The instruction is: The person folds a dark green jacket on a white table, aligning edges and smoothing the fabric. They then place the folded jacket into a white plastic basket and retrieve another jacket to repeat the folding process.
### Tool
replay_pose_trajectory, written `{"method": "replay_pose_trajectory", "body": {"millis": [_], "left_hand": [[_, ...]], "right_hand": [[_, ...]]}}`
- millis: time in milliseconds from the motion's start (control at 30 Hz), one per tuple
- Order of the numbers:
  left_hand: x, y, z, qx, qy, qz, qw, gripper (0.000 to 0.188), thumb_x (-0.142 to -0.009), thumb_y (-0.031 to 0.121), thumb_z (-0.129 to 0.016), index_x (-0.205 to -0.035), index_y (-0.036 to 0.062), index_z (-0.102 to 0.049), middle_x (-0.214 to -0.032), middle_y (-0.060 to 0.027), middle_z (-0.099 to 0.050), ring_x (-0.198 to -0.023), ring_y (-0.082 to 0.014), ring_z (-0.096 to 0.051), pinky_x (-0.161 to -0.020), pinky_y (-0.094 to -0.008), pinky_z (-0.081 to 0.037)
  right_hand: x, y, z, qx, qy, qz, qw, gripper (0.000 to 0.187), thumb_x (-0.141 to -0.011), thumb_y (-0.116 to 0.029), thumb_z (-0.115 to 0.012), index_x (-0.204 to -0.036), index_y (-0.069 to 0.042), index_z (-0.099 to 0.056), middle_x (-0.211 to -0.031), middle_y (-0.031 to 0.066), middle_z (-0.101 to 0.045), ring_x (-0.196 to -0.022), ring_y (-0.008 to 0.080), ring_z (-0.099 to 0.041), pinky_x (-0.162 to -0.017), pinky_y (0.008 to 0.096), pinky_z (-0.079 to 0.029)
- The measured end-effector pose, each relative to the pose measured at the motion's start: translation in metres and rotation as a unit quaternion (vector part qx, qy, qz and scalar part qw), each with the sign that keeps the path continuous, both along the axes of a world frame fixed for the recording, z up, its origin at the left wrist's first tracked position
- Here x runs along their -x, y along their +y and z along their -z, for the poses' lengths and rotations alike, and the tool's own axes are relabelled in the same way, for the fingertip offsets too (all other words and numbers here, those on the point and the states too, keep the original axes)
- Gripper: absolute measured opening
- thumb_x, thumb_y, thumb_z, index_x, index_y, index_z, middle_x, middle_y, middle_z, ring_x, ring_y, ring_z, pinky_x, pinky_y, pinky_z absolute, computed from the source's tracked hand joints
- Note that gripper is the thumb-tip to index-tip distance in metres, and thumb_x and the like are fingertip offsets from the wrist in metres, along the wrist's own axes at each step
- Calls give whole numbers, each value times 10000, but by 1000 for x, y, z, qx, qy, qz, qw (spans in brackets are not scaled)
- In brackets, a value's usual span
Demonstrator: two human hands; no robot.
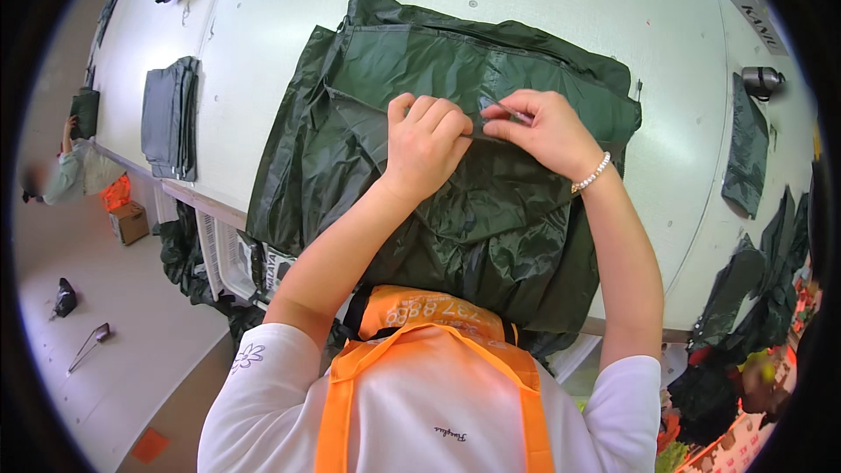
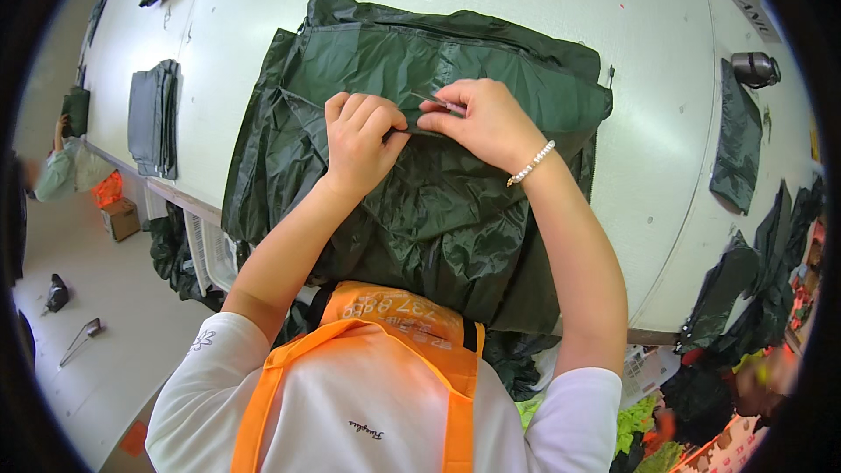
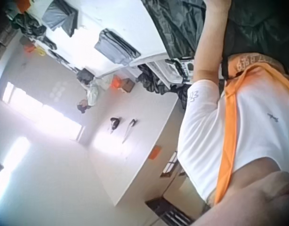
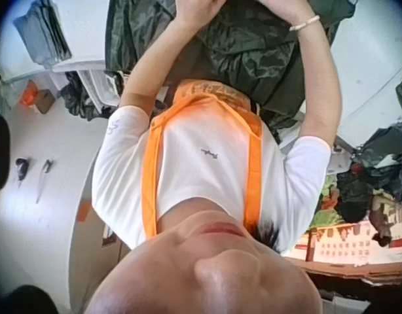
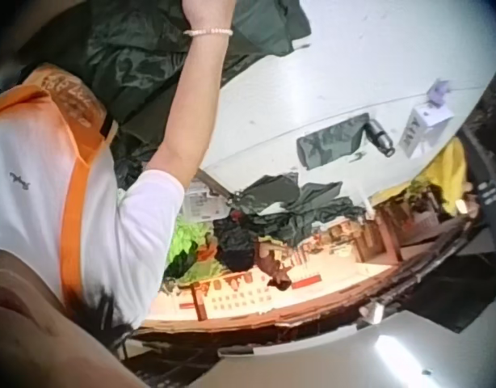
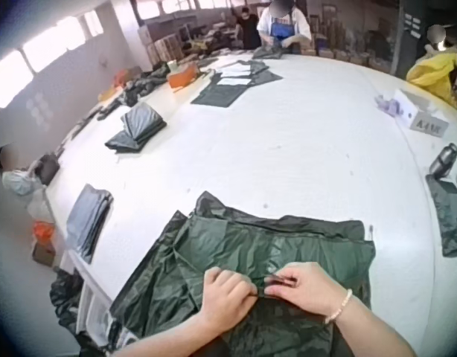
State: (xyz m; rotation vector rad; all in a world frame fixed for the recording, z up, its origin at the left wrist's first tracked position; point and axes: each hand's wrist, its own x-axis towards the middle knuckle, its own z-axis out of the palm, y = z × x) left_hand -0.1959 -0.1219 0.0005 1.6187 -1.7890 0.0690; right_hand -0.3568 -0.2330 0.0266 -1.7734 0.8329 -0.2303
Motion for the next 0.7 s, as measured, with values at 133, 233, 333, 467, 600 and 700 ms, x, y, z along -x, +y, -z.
{"method": "replay_pose_trajectory", "body": {"millis": [133,233,333,467,600,700], "left_hand": [[-2,6,6,32,21,-10,999,251,-592,56,-710,-705,122,-495,-761,26,-572,-749,-185,-537,-783,-338,-338],[-5,8,3,-21,86,-29,996,239,-620,132,-736,-750,119,-536,-794,15,-573,-786,-195,-538,-783,-348,-346],[-6,8,-11,-142,213,-34,966,259,-646,221,-770,-827,111,-621,-847,1,-603,-834,-202,-543,-787,-345,-353],[-10,9,-7,-270,344,5,899,303,-702,225,-777,-919,32,-689,-872,-51,-662,-849,-189,-585,-797,-317,-430],[-9,10,-10,-337,479,1,811,284,-720,163,-778,-920,-11,-677,-831,-49,-661,-810,-115,-586,-759,-263,-454],[-8,12,-8,-327,482,-8,813,268,-705,138,-789,-892,-17,-674,-815,-41,-658,-779,-92,-574,-729,-245,-453]], "right_hand": [[-12,10,-2,-92,-7,-6,996,178,-788,-140,-719,-828,25,-666,-755,54,-645,-645,80,-530,-628,242,-460],[-16,17,-1,-39,18,25,999,143,-824,-112,-680,-839,29,-659,-796,48,-658,-677,76,-554,-654,228,-468],[-15,30,-2,-40,-9,91,995,119,-855,-90,-638,-870,27,-652,-789,44,-645,-678,77,-549,-650,220,-459],[-16,43,2,-69,-56,143,986,112,-884,-89,-598,-912,8,-645,-765,-1,-604,-643,48,-472,-593,205,-406],[-9,46,-1,-79,-61,180,979,125,-902,-103,-580,-951,0,-631,-774,-35,-567,-664,28,-451,-606,189,-393],[3,50,3,-88,-108,202,969,176,-921,-144,-574,-1024,-1,-576,-881,-15,-557,-737,39,-479,-672,189,-413]]}}
